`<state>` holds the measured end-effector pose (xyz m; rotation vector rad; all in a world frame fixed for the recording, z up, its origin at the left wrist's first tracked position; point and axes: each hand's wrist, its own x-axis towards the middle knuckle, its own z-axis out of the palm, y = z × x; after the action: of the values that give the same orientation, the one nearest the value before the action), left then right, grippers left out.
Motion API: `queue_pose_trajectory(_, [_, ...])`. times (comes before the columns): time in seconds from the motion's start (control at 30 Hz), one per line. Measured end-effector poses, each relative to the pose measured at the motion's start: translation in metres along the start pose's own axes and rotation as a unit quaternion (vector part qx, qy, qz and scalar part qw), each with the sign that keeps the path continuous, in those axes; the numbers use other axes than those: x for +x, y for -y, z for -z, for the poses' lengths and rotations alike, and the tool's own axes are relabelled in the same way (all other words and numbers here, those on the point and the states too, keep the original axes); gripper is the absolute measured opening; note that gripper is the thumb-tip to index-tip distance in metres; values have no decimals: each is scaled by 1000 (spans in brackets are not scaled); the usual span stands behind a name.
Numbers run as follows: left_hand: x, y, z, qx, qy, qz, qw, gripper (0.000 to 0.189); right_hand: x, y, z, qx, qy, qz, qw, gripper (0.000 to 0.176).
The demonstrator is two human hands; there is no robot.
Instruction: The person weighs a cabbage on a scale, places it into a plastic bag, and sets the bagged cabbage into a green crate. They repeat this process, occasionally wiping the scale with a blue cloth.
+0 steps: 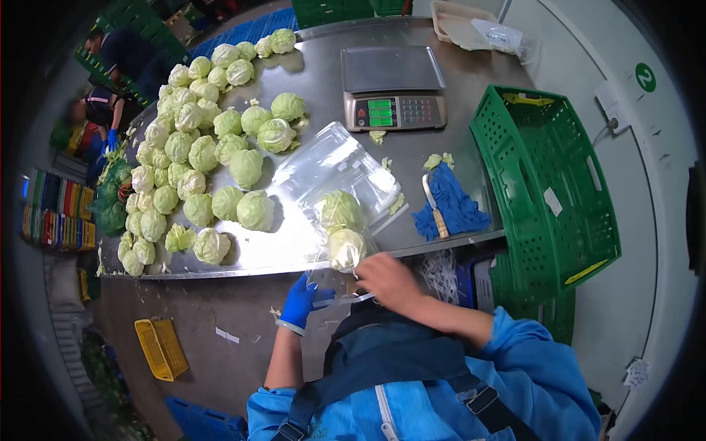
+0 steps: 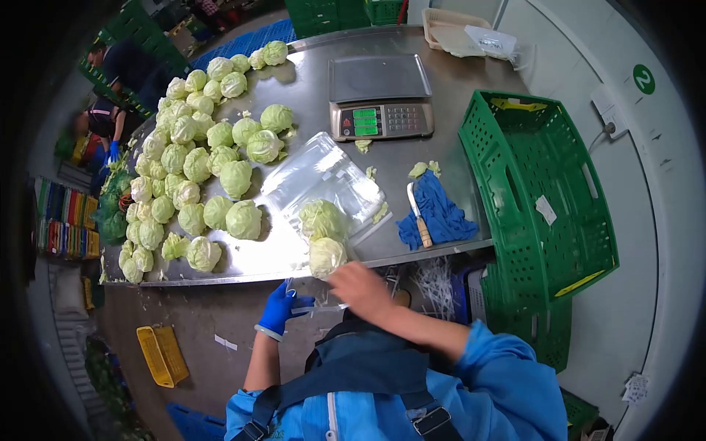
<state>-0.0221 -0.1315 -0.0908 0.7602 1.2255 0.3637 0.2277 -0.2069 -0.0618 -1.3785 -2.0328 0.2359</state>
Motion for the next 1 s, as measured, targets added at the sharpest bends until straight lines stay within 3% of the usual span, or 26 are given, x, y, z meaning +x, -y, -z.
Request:
queue_pose_trajectory(0.03, [-2,-5,-7,4,-15,8,1000,52,15,16,-7,92,12,-21,995,25])
queue_pose_trajectory(0.1, [1,-7,-10,-7,-24,17,1000,54,30,31,-43,103,51,9,993,23])
queue_pose_trajectory(0.2, [15,8,0,16,-16,-29,999,57,34,33,-76,105,188,-33,976,17])
queue_pose_trajectory(0.33, [9,6,-7,63,-53,-46,996,60,16,19,-55,207,212,90,951,17])
queue_pose_trajectory(0.43, [4,-2,-18,5,-23,-58,998,60,-33,6,-23,235,146,-68,958,18])
queue_pose_trajectory(0.57, [-4,-8,-24,16,-28,-15,999,62,4,20,-28,183,4,-30,983,18])
queue_pose_trajectory(0.67, [5,-1,-8,46,-25,-5,999,61,28,31,-60,116,102,-19,988,18])
queue_pose_trajectory(0.77, [4,1,-6,19,-18,1,1000,61,32,29,-76,131,209,-51,968,18])
queue_pose_trajectory(0.9, [6,14,-20,42,-30,-48,998,60,22,12,-60,236,250,-50,938,18])
queue_pose_trajectory(1.0, [9,23,-25,158,-39,-87,983,60,16,2,-43,282,275,-53,918,18])
